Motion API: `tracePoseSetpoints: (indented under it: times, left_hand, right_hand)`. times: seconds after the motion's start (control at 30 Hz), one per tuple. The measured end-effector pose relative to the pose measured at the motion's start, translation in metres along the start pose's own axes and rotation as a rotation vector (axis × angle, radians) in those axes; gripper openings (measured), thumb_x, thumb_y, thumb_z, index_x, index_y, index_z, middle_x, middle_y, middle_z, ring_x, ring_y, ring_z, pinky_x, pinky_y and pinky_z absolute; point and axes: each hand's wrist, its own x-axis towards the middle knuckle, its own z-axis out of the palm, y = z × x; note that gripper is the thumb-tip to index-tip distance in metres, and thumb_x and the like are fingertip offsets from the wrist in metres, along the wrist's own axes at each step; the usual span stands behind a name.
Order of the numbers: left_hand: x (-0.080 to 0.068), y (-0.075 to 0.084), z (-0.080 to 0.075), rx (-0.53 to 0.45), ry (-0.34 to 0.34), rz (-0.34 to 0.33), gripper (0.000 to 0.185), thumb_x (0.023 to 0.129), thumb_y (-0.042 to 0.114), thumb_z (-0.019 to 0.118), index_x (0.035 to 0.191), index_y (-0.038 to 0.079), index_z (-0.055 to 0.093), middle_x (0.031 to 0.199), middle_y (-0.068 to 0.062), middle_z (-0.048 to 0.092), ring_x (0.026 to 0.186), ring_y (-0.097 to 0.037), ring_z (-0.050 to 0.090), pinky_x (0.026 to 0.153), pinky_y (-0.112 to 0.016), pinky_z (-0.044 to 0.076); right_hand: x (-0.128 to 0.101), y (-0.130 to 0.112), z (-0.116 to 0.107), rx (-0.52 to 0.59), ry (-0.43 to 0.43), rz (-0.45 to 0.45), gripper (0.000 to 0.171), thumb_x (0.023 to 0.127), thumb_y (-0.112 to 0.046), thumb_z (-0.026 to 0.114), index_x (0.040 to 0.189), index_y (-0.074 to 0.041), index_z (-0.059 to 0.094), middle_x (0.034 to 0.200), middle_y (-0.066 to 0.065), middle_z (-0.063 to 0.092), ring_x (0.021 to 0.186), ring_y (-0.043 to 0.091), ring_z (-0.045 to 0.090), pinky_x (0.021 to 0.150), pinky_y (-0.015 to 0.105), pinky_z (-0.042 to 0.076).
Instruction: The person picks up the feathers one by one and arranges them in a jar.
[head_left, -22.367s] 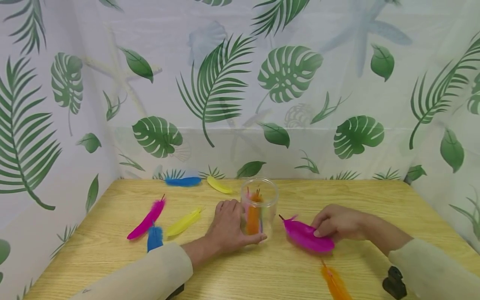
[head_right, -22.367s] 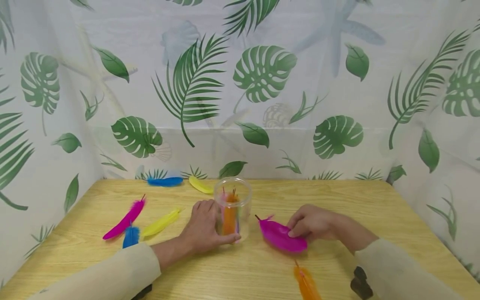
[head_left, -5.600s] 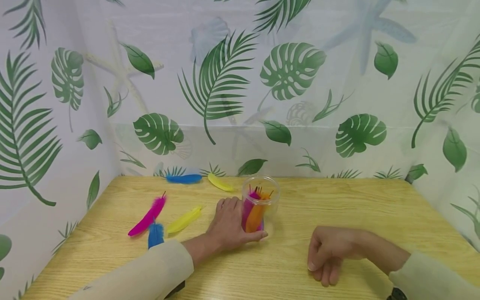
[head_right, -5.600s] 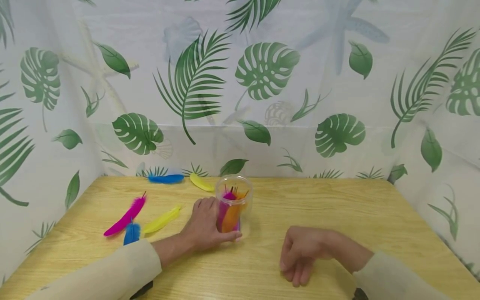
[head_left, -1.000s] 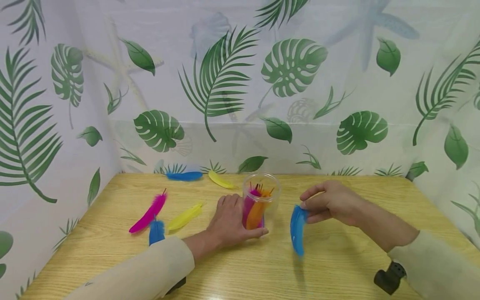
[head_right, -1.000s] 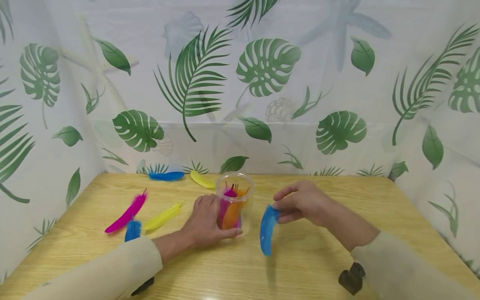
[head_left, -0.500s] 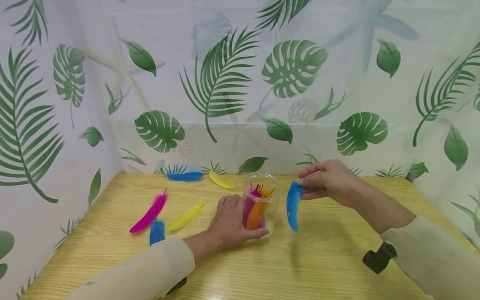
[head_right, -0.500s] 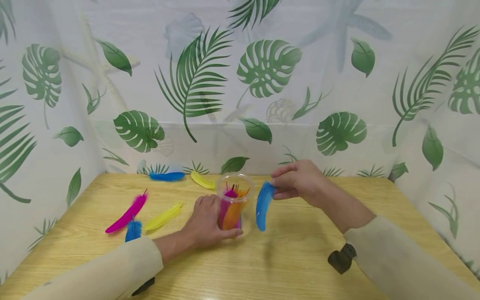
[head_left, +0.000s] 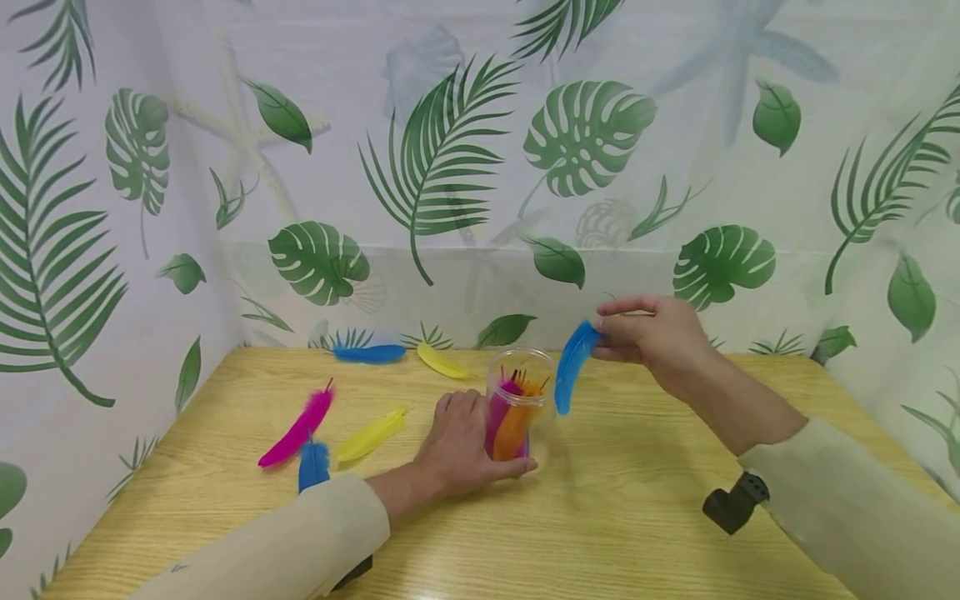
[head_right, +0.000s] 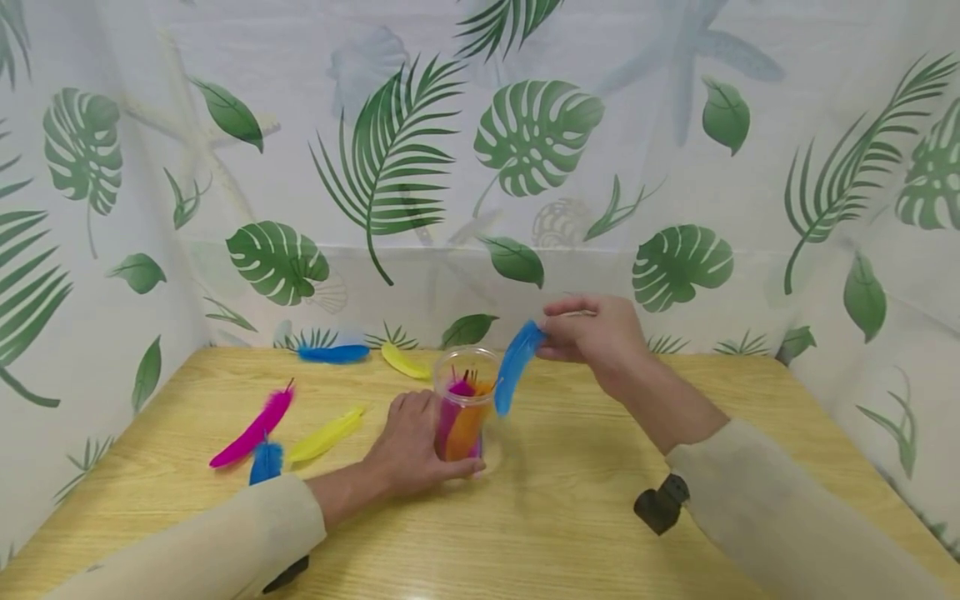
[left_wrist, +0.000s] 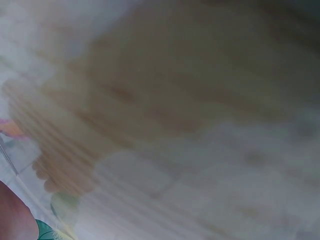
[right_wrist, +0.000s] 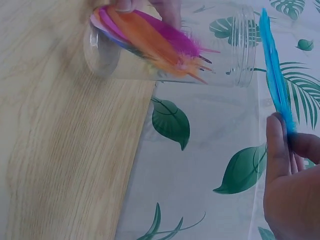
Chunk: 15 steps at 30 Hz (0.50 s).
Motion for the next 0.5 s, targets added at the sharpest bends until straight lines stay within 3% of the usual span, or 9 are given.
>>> tracePoseSetpoints:
  times: [0.17, 0.33, 0.5]
  left_hand:
    - [0.0, -0.001, 0.0, 0.011, 0.0, 0.001, 0.086, 0.076, 0.081, 0.059, 0.121, 0.008, 0.051, 0.101, -0.001, 0.052, 0.109, -0.02, 0.048, 0.106, -0.042, 0.034]
    - [0.0, 0.0, -0.001, 0.007, 0.001, 0.004, 0.085, 0.076, 0.081, 0.06, 0.12, 0.009, 0.051, 0.101, -0.001, 0.051, 0.108, -0.02, 0.048, 0.104, -0.042, 0.034]
    - [0.0, -0.001, 0.001, 0.006, 0.027, 0.018, 0.081, 0.076, 0.081, 0.059, 0.115, 0.011, 0.051, 0.096, 0.001, 0.049, 0.102, -0.017, 0.048, 0.1, -0.041, 0.034]
  right_hand:
    - [0.001, -0.003, 0.007, 0.125, 0.07, -0.054, 0.019, 0.094, -0.002, 0.066, 0.111, 0.004, 0.06, 0.083, 0.003, 0.074, 0.075, 0.017, 0.075, 0.074, 0.032, 0.06]
    - [0.003, -0.003, 0.015, 0.168, 0.111, -0.099, 0.01, 0.092, 0.0, 0.067, 0.101, 0.0, 0.064, 0.081, 0.004, 0.074, 0.074, 0.018, 0.075, 0.072, 0.033, 0.06]
    - [0.005, 0.0, 0.021, 0.081, 0.118, -0.108, 0.019, 0.093, -0.002, 0.067, 0.109, 0.006, 0.062, 0.083, 0.001, 0.073, 0.075, 0.017, 0.075, 0.073, 0.033, 0.059]
